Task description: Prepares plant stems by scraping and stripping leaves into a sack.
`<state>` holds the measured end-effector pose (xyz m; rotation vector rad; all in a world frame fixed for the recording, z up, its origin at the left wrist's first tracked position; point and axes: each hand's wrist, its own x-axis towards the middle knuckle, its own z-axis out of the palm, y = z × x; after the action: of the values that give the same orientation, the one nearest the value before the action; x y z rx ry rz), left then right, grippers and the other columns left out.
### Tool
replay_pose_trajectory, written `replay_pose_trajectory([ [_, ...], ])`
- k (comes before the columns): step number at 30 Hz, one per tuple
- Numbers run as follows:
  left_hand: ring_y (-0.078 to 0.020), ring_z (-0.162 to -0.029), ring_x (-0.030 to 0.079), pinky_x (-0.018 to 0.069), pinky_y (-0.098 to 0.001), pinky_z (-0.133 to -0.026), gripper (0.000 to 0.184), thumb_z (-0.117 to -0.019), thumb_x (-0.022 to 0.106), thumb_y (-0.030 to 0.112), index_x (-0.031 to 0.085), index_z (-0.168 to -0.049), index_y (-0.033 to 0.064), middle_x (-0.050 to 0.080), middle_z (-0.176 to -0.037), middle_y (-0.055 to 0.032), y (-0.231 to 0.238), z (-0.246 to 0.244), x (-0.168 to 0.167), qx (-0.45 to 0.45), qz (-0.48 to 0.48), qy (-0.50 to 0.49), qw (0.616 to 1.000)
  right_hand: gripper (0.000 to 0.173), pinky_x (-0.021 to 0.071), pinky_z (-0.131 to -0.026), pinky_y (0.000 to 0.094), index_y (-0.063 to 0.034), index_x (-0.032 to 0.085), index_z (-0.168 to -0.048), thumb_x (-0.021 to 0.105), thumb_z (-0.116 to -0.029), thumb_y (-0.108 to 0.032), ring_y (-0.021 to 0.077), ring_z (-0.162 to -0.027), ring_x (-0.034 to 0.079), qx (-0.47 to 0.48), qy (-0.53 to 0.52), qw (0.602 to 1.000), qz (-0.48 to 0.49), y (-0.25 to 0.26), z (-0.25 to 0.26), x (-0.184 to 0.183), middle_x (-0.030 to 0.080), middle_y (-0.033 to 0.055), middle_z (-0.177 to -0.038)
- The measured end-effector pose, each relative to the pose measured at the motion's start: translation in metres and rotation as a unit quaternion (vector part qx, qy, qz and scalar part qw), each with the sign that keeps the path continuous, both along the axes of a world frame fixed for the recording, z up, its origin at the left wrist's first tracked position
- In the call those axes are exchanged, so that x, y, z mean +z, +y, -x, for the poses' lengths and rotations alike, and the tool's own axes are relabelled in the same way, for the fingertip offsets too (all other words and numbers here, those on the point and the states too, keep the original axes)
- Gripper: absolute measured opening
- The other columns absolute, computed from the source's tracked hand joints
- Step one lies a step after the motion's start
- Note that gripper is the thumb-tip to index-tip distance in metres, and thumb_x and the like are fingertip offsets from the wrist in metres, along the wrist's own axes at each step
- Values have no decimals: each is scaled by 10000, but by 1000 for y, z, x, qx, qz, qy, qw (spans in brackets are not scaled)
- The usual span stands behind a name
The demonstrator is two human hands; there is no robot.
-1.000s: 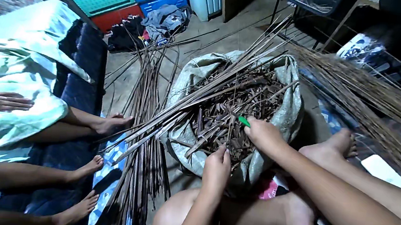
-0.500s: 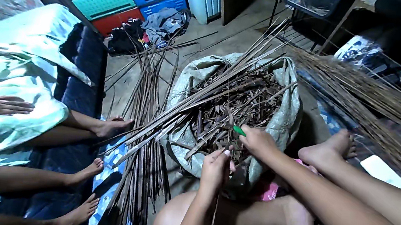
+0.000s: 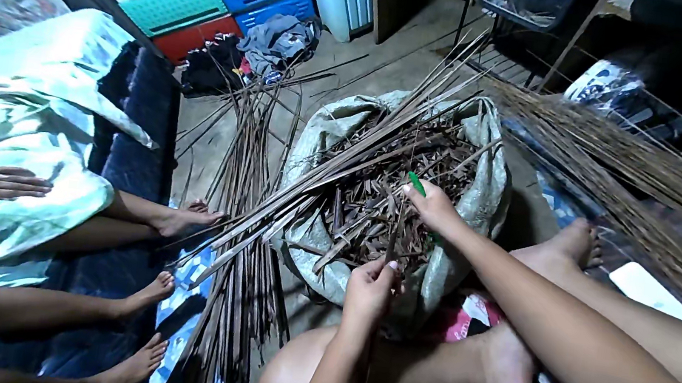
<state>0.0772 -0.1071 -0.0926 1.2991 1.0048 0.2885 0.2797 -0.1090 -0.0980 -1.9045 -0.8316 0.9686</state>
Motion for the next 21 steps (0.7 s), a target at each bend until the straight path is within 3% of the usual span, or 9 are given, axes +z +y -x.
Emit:
replay_pose_trajectory([
  [2, -38, -449, 500, 419, -206, -434, 282, -1092, 504, 169, 690, -1210, -8, 669, -686, -12, 3, -1, -2, -4, -49, 45, 998, 381, 502, -876, 519, 19, 595, -1287, 459, -1117, -293, 313, -927, 632, 60, -80, 995, 27, -9, 5, 6, 651, 213, -1026],
  [5, -75, -590, 572, 495, -279, -592, 298, -1088, 506, 203, 728, -1188, 33, 665, -746, -18, 5, -1, -4, -27, -146, 115, 982, 366, 509, -866, 619, -20, 590, -1273, 437, -1100, -304, 413, -1003, 672, 205, -171, 954, 137, -42, 39, 27, 678, 239, -1048],
  [8, -146, -667, 620, 517, -367, -668, 264, -1051, 495, 156, 723, -1009, 31, 654, -742, -55, 4, -2, -4, -42, -196, 161, 966, 344, 528, -853, 623, -15, 569, -1266, 421, -1102, -278, 445, -1032, 691, 275, -222, 912, 209, -70, 72, 42, 692, 250, -1063],
  [11, -207, -729, 644, 535, -419, -725, 307, -1071, 478, 173, 733, -1120, 7, 676, -800, -102, 2, -2, -1, -58, -217, 191, 955, 342, 543, -865, 589, -5, 554, -1280, 416, -1108, -268, 432, -1060, 697, 257, -242, 905, 236, -80, 87, 38, 695, 245, -1094],
  [14, -238, -725, 648, 535, -445, -718, 331, -1078, 454, 174, 713, -977, -5, 651, -761, -113, 0, -4, -2, -71, -248, 219, 941, 351, 543, -880, 589, 0, 545, -1304, 418, -1112, -265, 437, -1090, 692, 242, -254, 904, 243, -74, 87, 28, 696, 250, -1124],
  [16, -261, -744, 646, 529, -465, -730, 338, -1086, 440, 173, 694, -964, -14, 639, -767, -130, 1, -5, -1, -83, -253, 236, 934, 366, 536, -907, 597, 7, 537, -1331, 423, -1116, -266, 446, -1123, 681, 241, -258, 901, 252, -65, 84, 24, 688, 262, -1167],
  [18, -289, -799, 662, 531, -491, -771, 338, -1091, 430, 175, 695, -1017, -21, 660, -821, -158, 5, -6, -1, -80, -255, 246, 932, 369, 533, -916, 600, 2, 535, -1337, 427, -1114, -271, 444, -1141, 675, 240, -263, 900, 253, -55, 83, 21, 683, 259, -1194],
  [21, -324, -934, 705, 539, -505, -895, 381, -1102, 428, 185, 642, -1352, -7, 726, -1004, -209, 6, -7, 0, -75, -245, 238, 937, 381, 532, -916, 613, 4, 527, -1362, 412, -1116, -263, 451, -1148, 672, 216, -279, 901, 253, -36, 75, 14, 681, 264, -1202],
])
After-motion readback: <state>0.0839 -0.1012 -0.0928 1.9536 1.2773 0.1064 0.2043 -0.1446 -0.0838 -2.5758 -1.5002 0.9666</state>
